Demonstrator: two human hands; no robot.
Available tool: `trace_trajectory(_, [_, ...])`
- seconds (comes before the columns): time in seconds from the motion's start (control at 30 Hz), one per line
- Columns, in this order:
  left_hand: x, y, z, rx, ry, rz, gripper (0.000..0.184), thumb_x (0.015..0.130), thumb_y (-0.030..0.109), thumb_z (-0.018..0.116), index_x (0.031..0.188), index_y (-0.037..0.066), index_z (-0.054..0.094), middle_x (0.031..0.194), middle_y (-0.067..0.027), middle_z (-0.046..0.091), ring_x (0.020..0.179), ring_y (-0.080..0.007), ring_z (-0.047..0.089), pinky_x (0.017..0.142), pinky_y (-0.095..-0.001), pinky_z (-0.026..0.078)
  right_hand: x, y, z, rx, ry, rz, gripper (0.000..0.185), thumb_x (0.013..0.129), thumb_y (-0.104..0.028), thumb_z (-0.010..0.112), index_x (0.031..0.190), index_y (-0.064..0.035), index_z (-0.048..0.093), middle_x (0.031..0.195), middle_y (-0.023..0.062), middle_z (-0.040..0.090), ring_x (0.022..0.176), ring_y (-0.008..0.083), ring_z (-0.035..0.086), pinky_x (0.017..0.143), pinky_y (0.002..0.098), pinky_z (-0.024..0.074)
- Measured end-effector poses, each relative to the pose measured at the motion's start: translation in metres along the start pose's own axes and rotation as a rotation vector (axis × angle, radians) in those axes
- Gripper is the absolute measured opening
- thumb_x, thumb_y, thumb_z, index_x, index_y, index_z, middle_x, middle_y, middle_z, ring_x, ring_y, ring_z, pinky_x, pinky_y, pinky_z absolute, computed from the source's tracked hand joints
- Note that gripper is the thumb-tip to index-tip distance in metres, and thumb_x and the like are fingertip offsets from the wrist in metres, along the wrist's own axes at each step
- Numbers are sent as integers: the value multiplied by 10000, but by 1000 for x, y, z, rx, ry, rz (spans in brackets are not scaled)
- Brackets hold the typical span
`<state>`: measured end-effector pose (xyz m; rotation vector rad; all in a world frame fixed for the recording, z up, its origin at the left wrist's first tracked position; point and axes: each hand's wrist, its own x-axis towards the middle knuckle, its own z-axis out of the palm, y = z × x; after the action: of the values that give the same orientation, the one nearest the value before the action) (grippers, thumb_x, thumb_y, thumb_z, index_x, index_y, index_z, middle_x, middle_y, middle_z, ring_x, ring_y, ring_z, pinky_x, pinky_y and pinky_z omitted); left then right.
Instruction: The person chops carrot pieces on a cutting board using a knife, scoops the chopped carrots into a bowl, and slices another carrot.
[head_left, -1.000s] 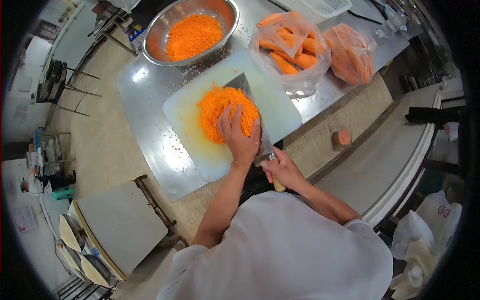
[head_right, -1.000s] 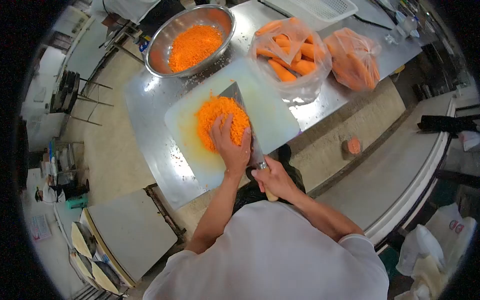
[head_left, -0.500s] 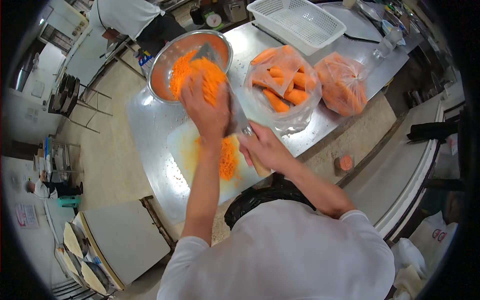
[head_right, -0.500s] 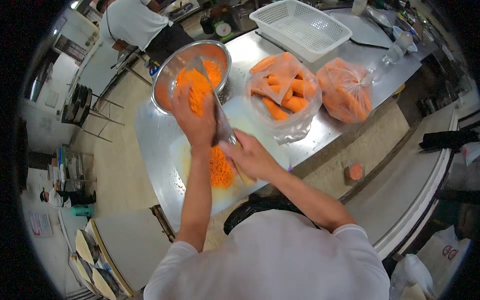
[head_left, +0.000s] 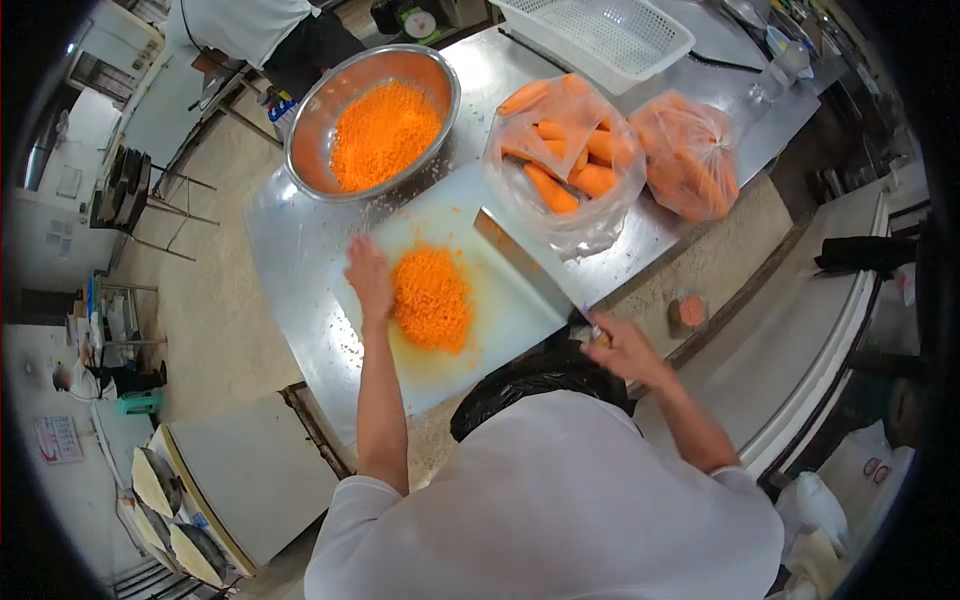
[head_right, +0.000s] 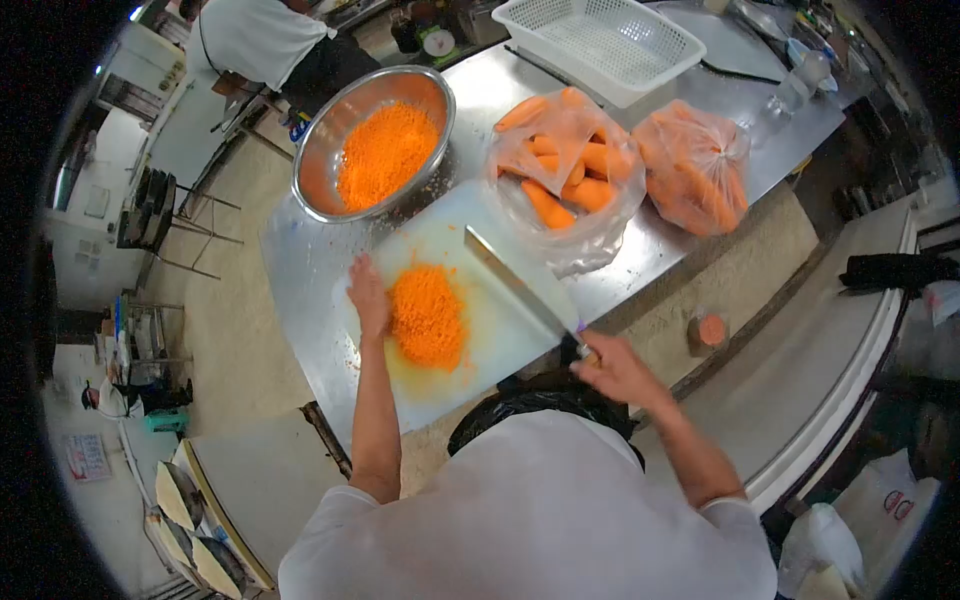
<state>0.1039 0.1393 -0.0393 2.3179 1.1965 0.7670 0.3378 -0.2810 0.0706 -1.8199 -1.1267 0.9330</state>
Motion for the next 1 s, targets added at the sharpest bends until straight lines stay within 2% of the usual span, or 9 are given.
trace_trajectory(0.17, [-14, 36, 25, -190, -395, 109, 605, 1133, 416, 300, 1602, 41, 376, 1647, -184, 391, 1564, -350, 281, 1268, -481, 206, 79, -22, -15, -436, -24, -46, 335, 860, -156, 652, 1159, -12, 610, 807, 231, 679, 814, 472, 668, 728, 546, 532])
trace_trajectory(0.23, [-23, 62, 6, -142, -511, 271, 603, 1133, 415, 305, 1589, 30, 395, 1631, -184, 419, 1554, -348, 306, 1265, -480, 213, 121, -16, 1, -582, 27, -239, 275, 854, -139, 640, 1097, -17, 599, 811, 227, 690, 794, 466, 676, 713, 560, 532])
trace_trajectory(0.33, [-60, 88, -49, -258, -560, 261, 603, 1131, 433, 315, 1535, 12, 468, 1574, -194, 490, 1518, -362, 362, 1252, -469, 235, 144, -29, 42, -635, -2, -214, 301, 851, -112, 627, 1136, -26, 583, 788, 221, 691, 757, 455, 683, 694, 564, 541])
trace_trajectory(0.53, [-106, 22, -50, -313, 83, -92, 609, 1129, 444, 303, 1440, -13, 560, 1492, -206, 560, 1460, -389, 423, 1253, -491, 210, 78, -42, 134, -654, -95, -124, 365, 873, -101, 619, 1231, -59, 560, 827, 205, 716, 758, 444, 700, 673, 558, 547])
trace_trajectory(0.63, [-103, 36, -23, -205, 69, -36, 618, 1132, 439, 280, 1438, -21, 558, 1510, -198, 546, 1469, -388, 410, 1248, -502, 205, 53, -49, 120, -516, -8, -174, 322, 898, -130, 635, 1208, -60, 587, 822, 210, 712, 740, 435, 699, 638, 546, 537])
trace_trajectory(0.67, [-105, 47, -19, -204, 22, -10, 604, 1130, 422, 297, 1462, -23, 534, 1509, -199, 547, 1481, -372, 402, 1253, -498, 197, 47, -37, 107, -442, 81, -280, 273, 937, -193, 670, 1168, -61, 604, 755, 153, 693, 661, 330, 696, 584, 465, 531])
trace_trajectory(0.8, [-117, 71, -29, -242, -216, 260, 782, 1037, 555, 490, 1579, 6, 359, 1634, -244, 339, 1541, -433, 248, 1256, -565, 150, 25, -31, 56, 353, 18, 277, 262, 1021, -301, 663, 1114, -63, 604, 714, 4, 554, 562, 88, 527, 482, 262, 434])
trace_trajectory(0.93, [-158, 72, -41, 112, -259, 602, 1073, 900, 682, 639, 1650, 61, 189, 1704, -264, 92, 1557, -512, 78, 1224, -671, 113, 9, 21, 23, 686, 26, 409, 233, 1041, -294, 631, 1113, -75, 592, 702, -8, 539, 539, 72, 511, 464, 233, 401])
trace_trajectory(1.0, [-164, 66, -32, 232, -247, 568, 1126, 869, 714, 661, 1660, 82, 167, 1712, -262, 50, 1557, -526, 49, 1209, -702, 103, 9, 34, 22, 690, -28, 448, 232, 1042, -291, 628, 1139, -84, 590, 699, -17, 536, 537, 69, 507, 466, 228, 400])
